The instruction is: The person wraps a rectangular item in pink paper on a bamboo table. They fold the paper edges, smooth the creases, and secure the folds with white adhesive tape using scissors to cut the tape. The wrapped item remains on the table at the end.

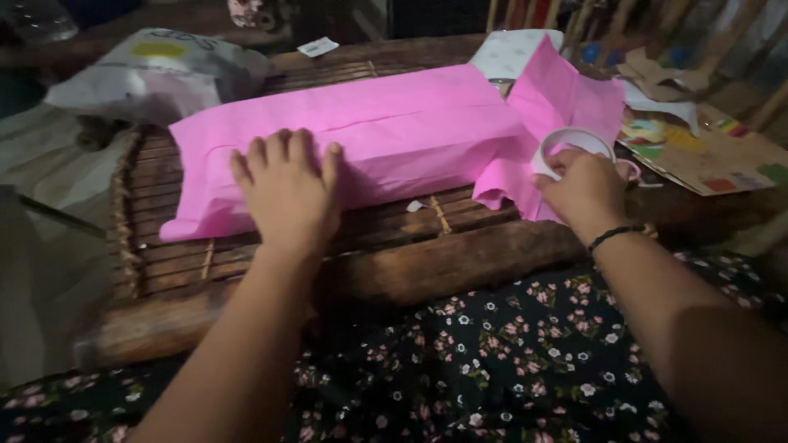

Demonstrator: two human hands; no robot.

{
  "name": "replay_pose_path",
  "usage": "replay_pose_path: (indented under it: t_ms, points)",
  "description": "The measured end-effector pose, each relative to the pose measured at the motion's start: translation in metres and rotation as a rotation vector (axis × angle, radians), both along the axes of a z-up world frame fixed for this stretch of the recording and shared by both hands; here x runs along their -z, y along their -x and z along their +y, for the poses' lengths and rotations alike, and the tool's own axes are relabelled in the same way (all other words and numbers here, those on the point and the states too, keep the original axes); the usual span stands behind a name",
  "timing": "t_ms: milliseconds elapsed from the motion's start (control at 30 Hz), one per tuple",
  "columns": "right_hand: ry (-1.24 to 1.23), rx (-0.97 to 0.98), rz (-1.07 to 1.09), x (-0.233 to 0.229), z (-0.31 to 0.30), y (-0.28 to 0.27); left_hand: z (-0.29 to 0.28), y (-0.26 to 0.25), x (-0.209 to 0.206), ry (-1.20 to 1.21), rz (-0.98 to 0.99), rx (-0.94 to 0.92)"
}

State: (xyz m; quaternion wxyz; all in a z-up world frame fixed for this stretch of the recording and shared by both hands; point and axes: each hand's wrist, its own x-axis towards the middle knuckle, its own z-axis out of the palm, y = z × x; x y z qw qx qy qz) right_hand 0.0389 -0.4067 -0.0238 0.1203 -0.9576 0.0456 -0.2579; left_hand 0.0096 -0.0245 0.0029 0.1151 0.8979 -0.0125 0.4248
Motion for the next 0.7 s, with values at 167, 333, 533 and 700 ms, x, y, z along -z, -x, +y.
replay_pose_path:
  t_ms: [167, 333, 533, 700]
  points:
    - [-0.028, 0.052, -0.193, 0.004, 0.003, 0.007, -0.017, 0.003, -0.002, 0.038, -0.018, 0.032]
    - [-0.115, -0.135, -0.611, -0.003, 0.011, 0.020, -0.026, -0.006, -0.009, 0.015, 0.014, 0.005]
    - [-0.207, -0.443, -0.680, -0.030, 0.064, 0.054, -0.034, -0.005, -0.030, 0.033, 0.141, 0.036]
    - [-0.690, -0.672, -0.408, -0.052, 0.116, 0.077, -0.053, 0.009, -0.048, 0.394, 0.191, 0.485]
